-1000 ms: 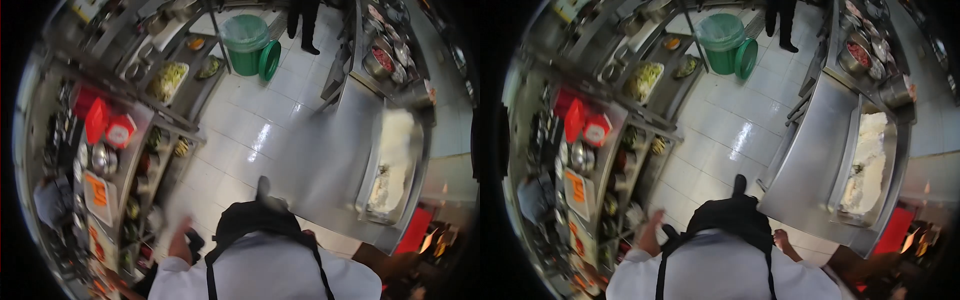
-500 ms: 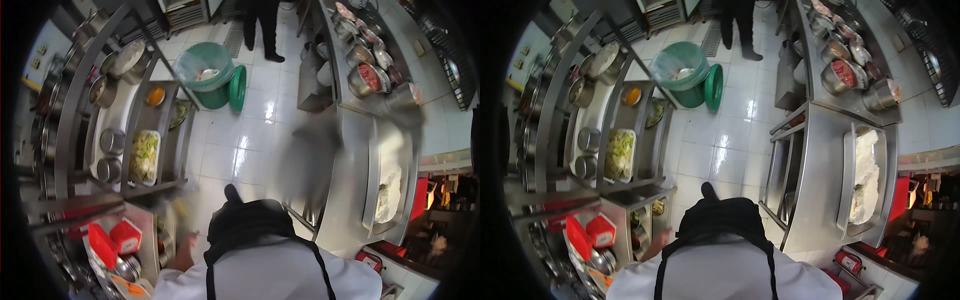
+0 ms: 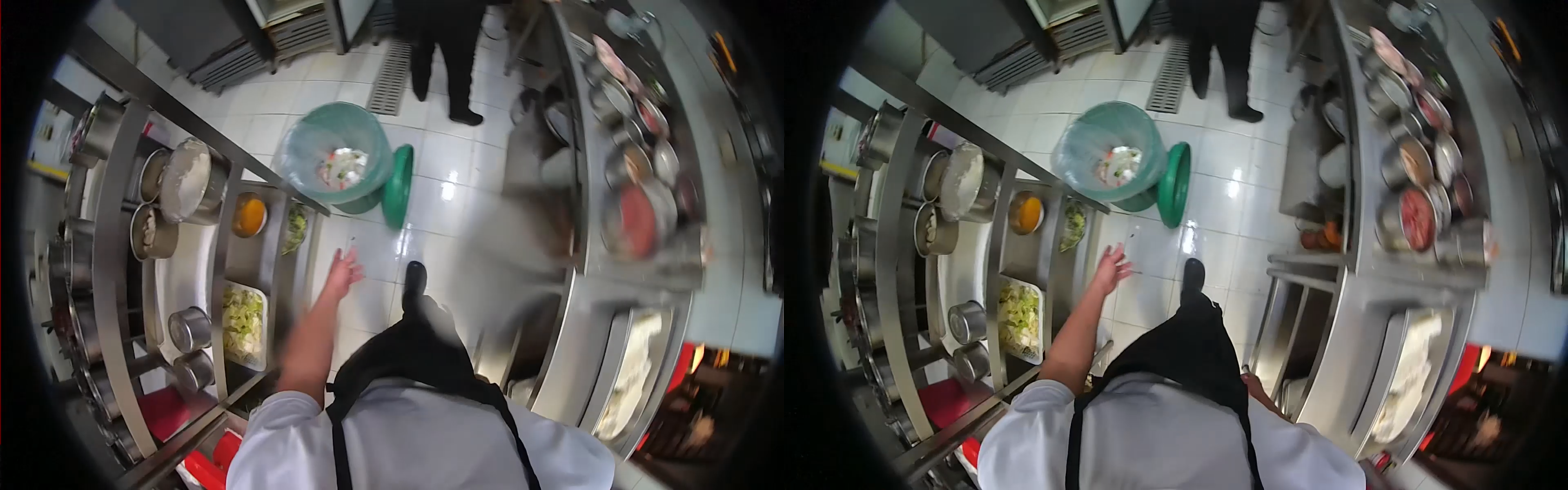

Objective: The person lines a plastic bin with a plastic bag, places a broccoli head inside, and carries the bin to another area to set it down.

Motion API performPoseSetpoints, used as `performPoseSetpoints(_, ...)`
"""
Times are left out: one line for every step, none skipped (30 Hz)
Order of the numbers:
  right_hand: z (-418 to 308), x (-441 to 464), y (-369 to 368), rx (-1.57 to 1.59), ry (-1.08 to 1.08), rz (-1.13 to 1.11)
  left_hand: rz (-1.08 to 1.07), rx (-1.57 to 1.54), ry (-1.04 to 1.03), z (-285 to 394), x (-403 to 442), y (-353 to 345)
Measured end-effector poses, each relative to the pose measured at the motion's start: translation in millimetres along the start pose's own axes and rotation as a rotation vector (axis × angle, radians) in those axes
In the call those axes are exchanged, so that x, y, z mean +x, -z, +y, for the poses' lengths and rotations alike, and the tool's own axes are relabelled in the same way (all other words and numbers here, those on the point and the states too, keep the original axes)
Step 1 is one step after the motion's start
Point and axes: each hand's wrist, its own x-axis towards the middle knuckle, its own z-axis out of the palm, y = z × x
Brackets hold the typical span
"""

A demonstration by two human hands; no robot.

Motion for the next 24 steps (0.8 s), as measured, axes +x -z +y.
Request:
performPoseSetpoints(-39, 17, 7, 0.122, -0.037, -0.037, -0.010, -0.055, 0.073, 11, 10, -16)
performPoseSetpoints(-79, 33, 13, 0.248, -0.046, -0.055, 0.011, -0.084, 0.087, 25, 21, -27)
performPoseSetpoints(-133, 31, 24, -0.069, 0.432, -0.006, 0.028, -0.109, 0.109, 34, 31, -34)
performPoseSetpoints(-204, 23, 29, 0.198, 0.191, 0.049, 0.041, -0.138, 0.136, 42, 42, -39)
performPoseSetpoints(-272, 8, 29, 0.206, 0.234, 0.113, 0.050, -0.177, 0.132, 50, 56, -43)
performPoseSetpoints(-336, -20, 19, 0.286, 0.271, 0.195, 0.046, -0.207, 0.153, 53, 78, -41)
performPoseSetpoints(-385, -37, 10, 0.366, 0.309, 0.276, 0.041, -0.238, 0.175, 53, 106, -37)
performPoseSetpoints(-409, -33, 13, 0.408, 0.397, 0.283, 0.035, -0.266, 0.196, 56, 127, -35)
performPoseSetpoints(-443, -48, 6, 0.397, 0.415, 0.266, 0.024, -0.316, 0.184, 63, 138, -40)
performPoseSetpoints(-478, -64, -4, 0.387, 0.434, 0.251, 0.024, -0.388, 0.205, 69, 156, -43)
performPoseSetpoints(-484, -58, 3, 0.303, 0.430, 0.255, 0.022, -0.462, 0.224, 75, 176, -47)
performPoseSetpoints(-489, -51, 5, 0.247, 0.427, 0.229, 0.021, -0.538, 0.246, 79, 196, -51)
performPoseSetpoints(-493, -46, 4, 0.189, 0.419, 0.204, 0.123, -0.556, 0.296, 86, 216, -58)
performPoseSetpoints(-486, -40, 8, 0.131, 0.407, 0.180, 0.105, -0.526, 0.201, 84, 244, -56)
performPoseSetpoints(-467, -28, 20, 0.114, 0.452, 0.075, 0.088, -0.493, 0.107, 75, 279, -52)
performPoseSetpoints(-445, -5, 36, 0.097, 0.506, -0.037, 0.068, -0.461, 0.000, 82, 306, -52)
performPoseSetpoints(-440, 1, 42, 0.027, 0.468, -0.041, 0.157, -0.719, 0.000, 108, 310, -58)
performPoseSetpoints(-441, -1, 38, -0.032, 0.377, -0.010, 0.214, -0.834, 0.011, 124, 319, -58)
performPoseSetpoints(-444, 0, 34, -0.086, 0.293, 0.003, 0.266, -0.904, 0.031, 138, 327, -53)
performPoseSetpoints(-454, -1, 29, -0.119, 0.223, 0.019, 0.306, -0.953, 0.043, 151, 336, -47)
performPoseSetpoints(-468, -5, 22, -0.128, 0.166, 0.027, 0.329, -0.981, 0.058, 163, 347, -39)
performPoseSetpoints(-483, -8, 13, -0.120, 0.111, 0.032, 0.354, -1.003, 0.066, 176, 359, -29)
performPoseSetpoints(-503, -9, 4, -0.079, 0.077, 0.027, 0.375, -1.015, 0.079, 188, 368, -17)
performPoseSetpoints(-521, -7, -3, -0.021, 0.042, 0.015, 0.397, -1.019, 0.087, 197, 376, -3)
